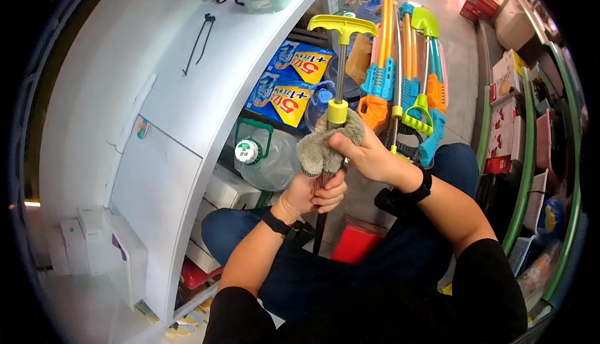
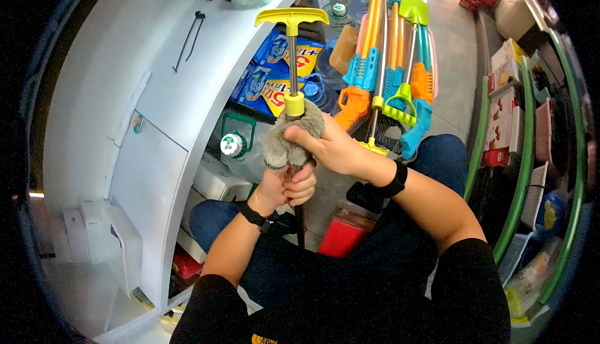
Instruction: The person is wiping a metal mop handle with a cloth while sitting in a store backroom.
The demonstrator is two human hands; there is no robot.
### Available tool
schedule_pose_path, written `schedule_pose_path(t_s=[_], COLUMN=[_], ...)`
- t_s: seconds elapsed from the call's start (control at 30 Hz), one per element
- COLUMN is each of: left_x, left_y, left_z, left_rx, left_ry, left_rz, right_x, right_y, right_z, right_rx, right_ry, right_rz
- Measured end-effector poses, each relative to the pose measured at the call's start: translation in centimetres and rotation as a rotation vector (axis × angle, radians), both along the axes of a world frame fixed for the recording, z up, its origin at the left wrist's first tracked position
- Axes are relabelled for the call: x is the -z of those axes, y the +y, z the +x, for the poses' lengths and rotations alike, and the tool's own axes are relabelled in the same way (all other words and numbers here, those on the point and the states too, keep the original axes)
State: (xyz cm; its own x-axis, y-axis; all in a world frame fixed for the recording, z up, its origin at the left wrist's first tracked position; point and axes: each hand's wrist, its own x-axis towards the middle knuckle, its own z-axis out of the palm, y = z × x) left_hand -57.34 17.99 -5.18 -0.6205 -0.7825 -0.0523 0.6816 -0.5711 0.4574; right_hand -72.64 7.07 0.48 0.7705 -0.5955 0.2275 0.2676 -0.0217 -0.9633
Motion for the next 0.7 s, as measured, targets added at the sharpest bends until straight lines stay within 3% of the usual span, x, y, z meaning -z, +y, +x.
schedule_pose_path(t_s=[0.07, 0.23, 0.33, 0.37, 0.5, 0.6, 0.63, 0.7], left_x=[0.4, 0.7, 0.4, 0.2, 0.3, 0.2, 0.2, 0.3], left_y=[0.3, 0.0, 0.0, -0.1, -0.5, -0.7, -0.7, -0.6], left_z=[0.2, 0.5, 0.4, 0.1, -1.1, -0.9, -0.9, -1.1], left_rx=[0.019, 0.015, -0.167, -0.248, -0.443, -0.479, -0.482, -0.47], left_ry=[0.043, 0.102, -0.148, -0.257, -0.424, -0.446, -0.454, -0.467], left_rz=[0.016, -0.017, 0.004, -0.01, -0.031, -0.092, -0.102, -0.098], right_x=[0.2, 0.1, 0.7, 0.5, 0.8, -0.3, -0.3, -1.1], right_y=[1.2, 1.4, 1.0, 0.4, -1.0, -1.0, -1.3, -1.7], right_z=[0.4, 0.3, 0.6, 0.4, -0.7, -0.7, -1.1, -1.7], right_rx=[0.004, 0.042, 0.334, 0.42, 0.516, 0.492, 0.334, 0.129], right_ry=[-0.07, -0.04, 0.122, 0.22, 0.284, 0.274, 0.118, -0.01], right_rz=[0.11, 0.068, -0.079, -0.261, -0.641, -0.382, 0.015, 0.399])
